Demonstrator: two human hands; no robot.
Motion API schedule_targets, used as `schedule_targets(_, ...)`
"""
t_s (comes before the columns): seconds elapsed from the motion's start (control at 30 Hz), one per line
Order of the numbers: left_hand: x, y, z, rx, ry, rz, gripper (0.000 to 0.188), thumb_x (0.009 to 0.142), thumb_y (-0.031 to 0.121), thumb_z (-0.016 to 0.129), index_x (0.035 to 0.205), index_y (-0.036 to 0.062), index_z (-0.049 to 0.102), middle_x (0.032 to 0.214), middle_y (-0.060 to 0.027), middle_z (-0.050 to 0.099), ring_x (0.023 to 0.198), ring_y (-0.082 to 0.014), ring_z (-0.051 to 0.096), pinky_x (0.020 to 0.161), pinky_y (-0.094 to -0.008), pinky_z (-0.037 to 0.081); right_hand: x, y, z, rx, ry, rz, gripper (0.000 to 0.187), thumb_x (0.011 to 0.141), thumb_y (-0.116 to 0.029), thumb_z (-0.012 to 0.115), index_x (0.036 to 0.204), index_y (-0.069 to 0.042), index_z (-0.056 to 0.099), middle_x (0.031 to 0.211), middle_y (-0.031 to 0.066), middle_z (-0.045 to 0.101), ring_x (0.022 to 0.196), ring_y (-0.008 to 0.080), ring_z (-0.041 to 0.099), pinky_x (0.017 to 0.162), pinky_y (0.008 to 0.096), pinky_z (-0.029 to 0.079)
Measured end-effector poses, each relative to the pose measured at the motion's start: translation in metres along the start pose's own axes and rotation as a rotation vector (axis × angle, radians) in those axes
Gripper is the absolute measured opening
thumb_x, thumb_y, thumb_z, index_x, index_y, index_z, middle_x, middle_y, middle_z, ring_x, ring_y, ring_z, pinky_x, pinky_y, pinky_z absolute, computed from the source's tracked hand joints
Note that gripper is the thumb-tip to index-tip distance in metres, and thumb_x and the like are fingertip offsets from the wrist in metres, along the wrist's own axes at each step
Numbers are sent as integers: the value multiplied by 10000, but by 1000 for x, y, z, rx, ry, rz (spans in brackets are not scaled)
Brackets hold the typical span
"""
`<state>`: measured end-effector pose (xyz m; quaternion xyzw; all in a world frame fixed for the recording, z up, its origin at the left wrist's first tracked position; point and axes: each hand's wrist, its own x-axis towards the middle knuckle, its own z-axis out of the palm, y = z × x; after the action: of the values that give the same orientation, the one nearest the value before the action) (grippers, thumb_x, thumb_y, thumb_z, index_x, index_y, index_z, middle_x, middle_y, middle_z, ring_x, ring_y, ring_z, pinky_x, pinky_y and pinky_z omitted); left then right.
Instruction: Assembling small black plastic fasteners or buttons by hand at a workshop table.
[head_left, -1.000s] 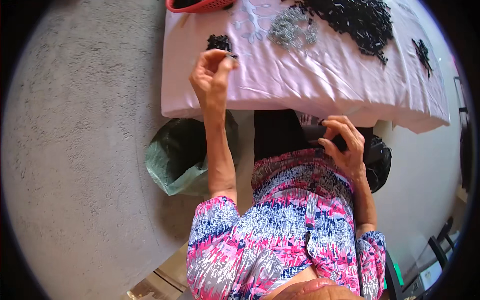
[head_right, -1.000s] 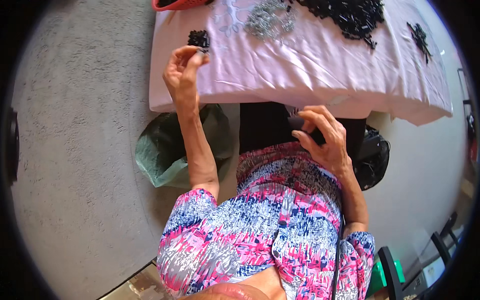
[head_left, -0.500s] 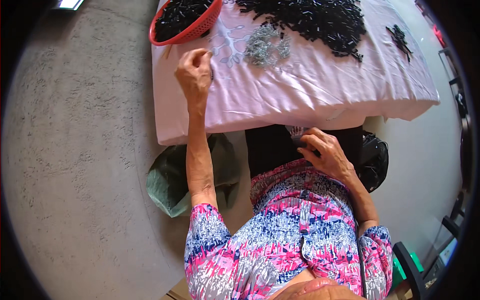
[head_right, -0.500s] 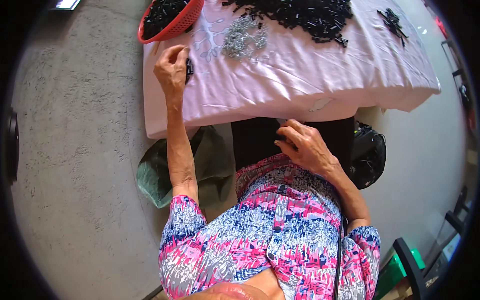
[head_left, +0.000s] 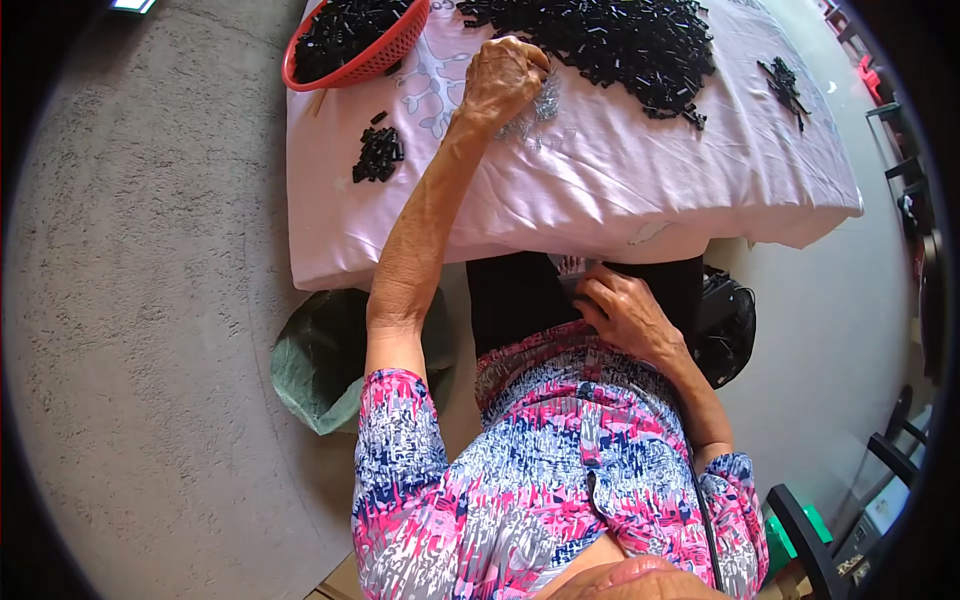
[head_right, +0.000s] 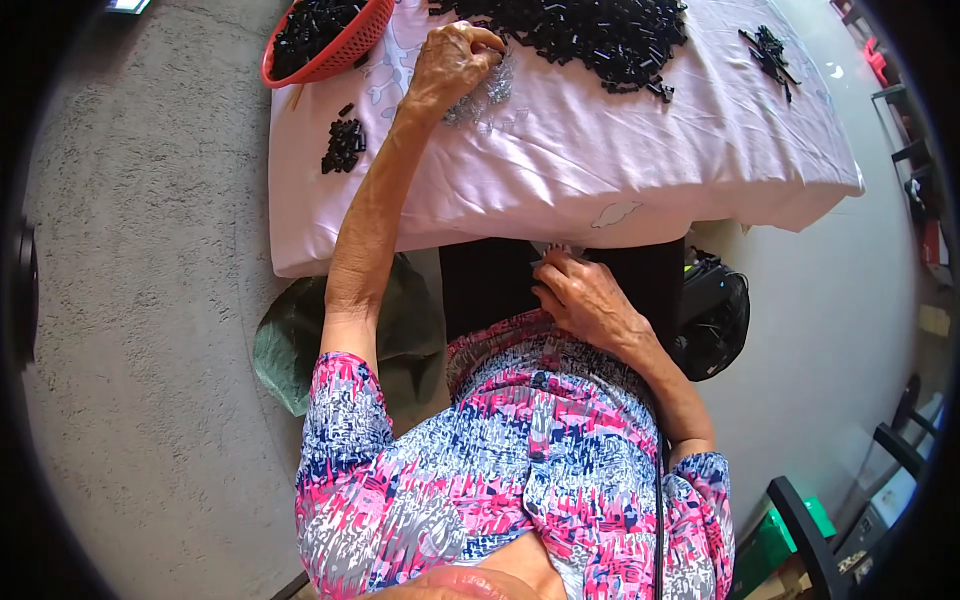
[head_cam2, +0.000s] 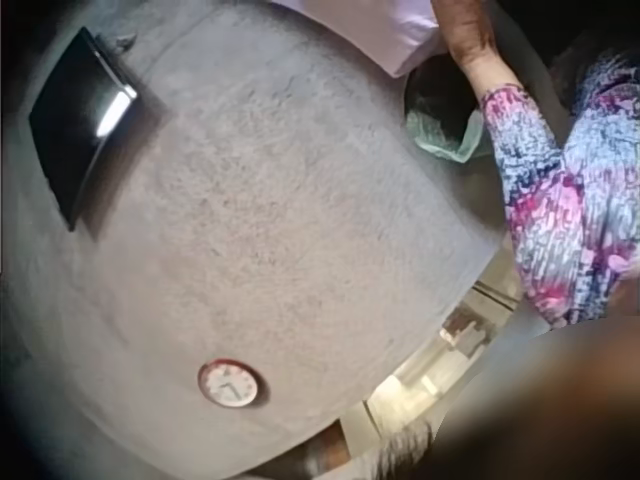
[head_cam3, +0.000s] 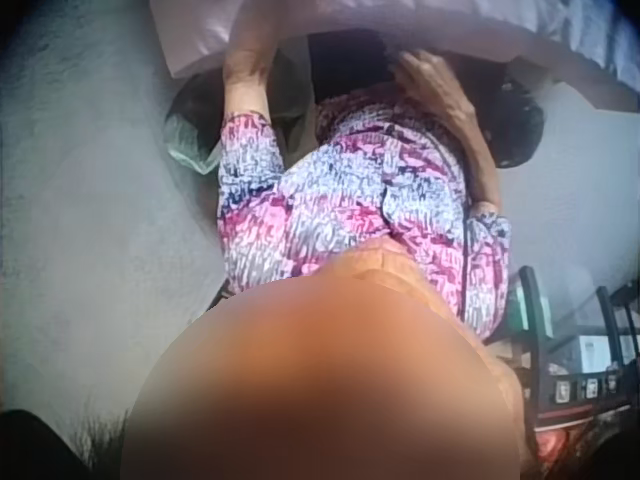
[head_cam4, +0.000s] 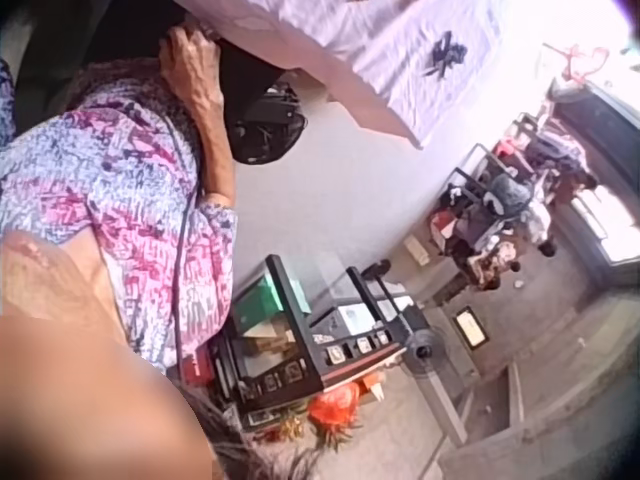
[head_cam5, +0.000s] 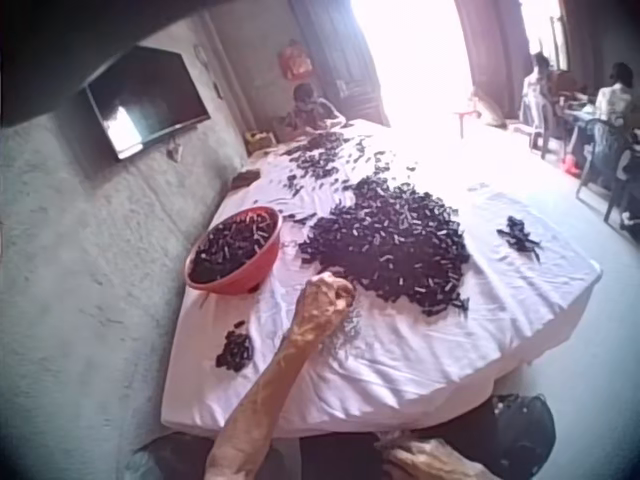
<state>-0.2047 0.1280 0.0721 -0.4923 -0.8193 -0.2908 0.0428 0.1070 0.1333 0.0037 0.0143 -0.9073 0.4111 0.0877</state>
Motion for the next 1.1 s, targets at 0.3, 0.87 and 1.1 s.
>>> schedule_targets(0.3,-6,-4,5,-31,71,111,156,740,107,669,867,68,750,860,-116,672,805,-264,655,773,-343,521,-2,3,2,-56,-57,-18,175,833,-118,650,954,4,616,955,138,591,817,329,629,711,412,533)
schedule_targets(0.87,26,49,59,-67,202,232,189,735,205,767,873,77,745,896,-161,681,857,-320,664,769,-398,547,0,3,6,-145,-133,10,160,848,-131,625,938,1,605,970,141,578,867,315,620,736,411,532)
schedule_targets(1.1,20,43,62,-2,211,327,122,740,110,716,853,72,740,871,-161,673,832,-326,662,760,-407,552,-1,4,7,-198,-148,34,138,841,-106,603,919,6,582,962,148,566,895,307,620,748,413,538)
